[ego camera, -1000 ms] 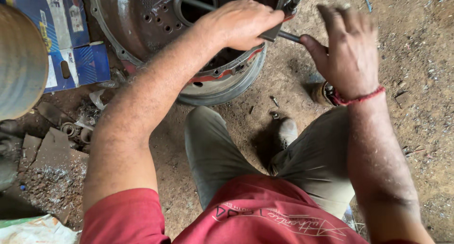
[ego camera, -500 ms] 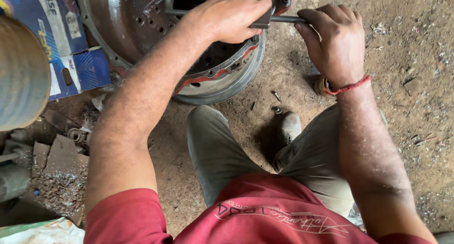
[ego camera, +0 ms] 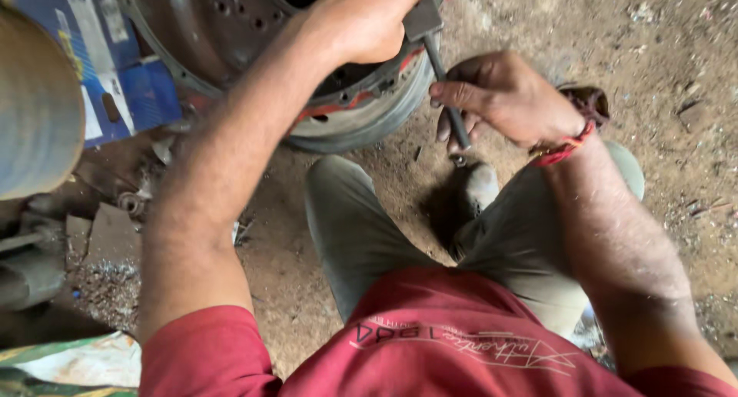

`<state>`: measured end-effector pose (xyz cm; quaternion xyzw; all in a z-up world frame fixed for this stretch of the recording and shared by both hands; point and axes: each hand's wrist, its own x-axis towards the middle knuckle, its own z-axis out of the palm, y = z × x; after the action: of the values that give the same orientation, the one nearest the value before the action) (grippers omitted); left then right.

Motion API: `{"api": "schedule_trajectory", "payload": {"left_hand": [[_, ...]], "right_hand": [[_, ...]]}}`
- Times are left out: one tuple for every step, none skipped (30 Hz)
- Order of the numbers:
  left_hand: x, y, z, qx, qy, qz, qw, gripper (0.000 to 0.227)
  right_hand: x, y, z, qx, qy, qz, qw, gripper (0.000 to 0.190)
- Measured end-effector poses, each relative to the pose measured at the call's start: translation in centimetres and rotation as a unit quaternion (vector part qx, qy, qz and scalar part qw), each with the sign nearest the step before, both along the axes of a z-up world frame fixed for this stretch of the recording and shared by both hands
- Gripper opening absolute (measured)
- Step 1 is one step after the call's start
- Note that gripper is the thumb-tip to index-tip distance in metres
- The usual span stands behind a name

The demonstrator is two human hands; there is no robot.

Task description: The person uses a metal tool to scrape and clean the inner surface of a brake drum. They repeatedly scrape the surface, remove debris, and inspect the drum while sitting on the ground in a workshop.

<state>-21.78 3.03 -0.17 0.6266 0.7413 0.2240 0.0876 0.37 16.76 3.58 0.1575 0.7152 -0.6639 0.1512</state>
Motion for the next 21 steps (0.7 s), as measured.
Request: {"api": "schedule_trajectory", "payload": {"left_hand": [[0.1,0.2,-0.4,-0.032,-0.031,0.099,0.994,0.033],[0.4,0.7,-0.8,-0.066,-0.064,0.195,0.977,0.024],[0.8,1.2,-1.2,0.029,-0.087,0.193,0.977,0.025],[1.5,1.8,-1.8,0.124,-0.11,0.188,0.968,0.029],[2.1,2.5,-2.2,0.217,-0.133,0.181,0.95,0.036],[2.8,3.0,-2.7,0.233,-0.09,0.185,0.95,0.053],[3.2,3.5,-3.0,0.249,-0.047,0.19,0.949,0.07],[3.4,3.9,-3.3,0.262,-0.008,0.193,0.946,0.087],[3.2,4.2,-3.4,0.139,-0.08,0.204,0.966,0.078],[3.0,4.4,-3.5,0.011,-0.151,0.208,0.966,0.069],[2.5,4.4,-3.4,-0.116,-0.219,0.204,0.947,0.062],[1.9,4.1,-3.3,-0.089,-0.185,0.14,0.969,0.069],[1.2,3.8,-3.0,-0.062,-0.15,0.074,0.984,0.077],[0.8,3.4,-2.7,-0.038,-0.114,0.008,0.993,0.084],[0.5,3.0,-2.4,0.02,-0.012,-0.033,0.999,0.081],[0.6,2.7,-2.0,0.078,0.089,-0.077,0.99,0.079],[0.8,2.5,-1.5,0.135,0.188,-0.119,0.965,0.078],[1.0,2.5,-0.9,0.126,0.16,-0.126,0.971,0.077],[1.3,2.5,-0.1,0.117,0.131,-0.132,0.976,0.077],[1.6,2.5,0.6,0.109,0.101,-0.136,0.98,0.08],[1.8,2.7,1.4,0.061,0.082,-0.122,0.987,0.073]], "right_hand": [[0.0,-0.1,0.0,-0.011,-0.013,-0.007,1.0,0.031],[0.1,-0.2,-0.1,-0.004,-0.012,0.003,1.0,0.031],[0.1,-0.3,-0.1,0.003,-0.011,0.013,1.0,0.032],[0.1,-0.6,-0.2,0.011,-0.011,0.025,1.0,0.033],[0.0,-0.9,-0.4,-0.005,0.01,0.035,0.999,0.033],[0.0,-1.2,-0.7,-0.021,0.03,0.047,0.998,0.033],[0.0,-1.4,-1.1,-0.038,0.05,0.06,0.996,0.034],[0.2,-1.5,-1.4,-0.006,0.101,0.05,0.994,0.034],[0.2,-1.2,-1.7,0.026,0.152,0.041,0.987,0.035],[0.4,-0.7,-2.0,0.058,0.2,0.032,0.978,0.036],[0.6,0.1,-2.1,0.176,0.258,-0.031,0.949,0.031],[0.6,1.1,-2.2,0.289,0.314,-0.09,0.9,0.027],[0.4,2.4,-2.2,0.397,0.369,-0.119,0.832,0.022],[0.1,3.6,-2.3,0.495,0.417,-0.146,0.748,0.019],[-0.2,4.5,-2.6,0.534,0.419,-0.144,0.72,0.025],[-0.5,5.5,-2.9,0.573,0.418,-0.142,0.69,0.033],[-0.6,5.8,-3.4,0.612,0.407,-0.133,0.665,0.037],[-0.8,6.5,-3.6,0.653,0.396,-0.124,0.634,0.041],[-1.1,6.7,-3.8,0.692,0.375,-0.108,0.607,0.041],[-1.1,6.8,-4.0,0.698,0.356,-0.104,0.612,0.037],[-1.1,6.6,-4.1,0.704,0.336,-0.099,0.617,0.033]]}}
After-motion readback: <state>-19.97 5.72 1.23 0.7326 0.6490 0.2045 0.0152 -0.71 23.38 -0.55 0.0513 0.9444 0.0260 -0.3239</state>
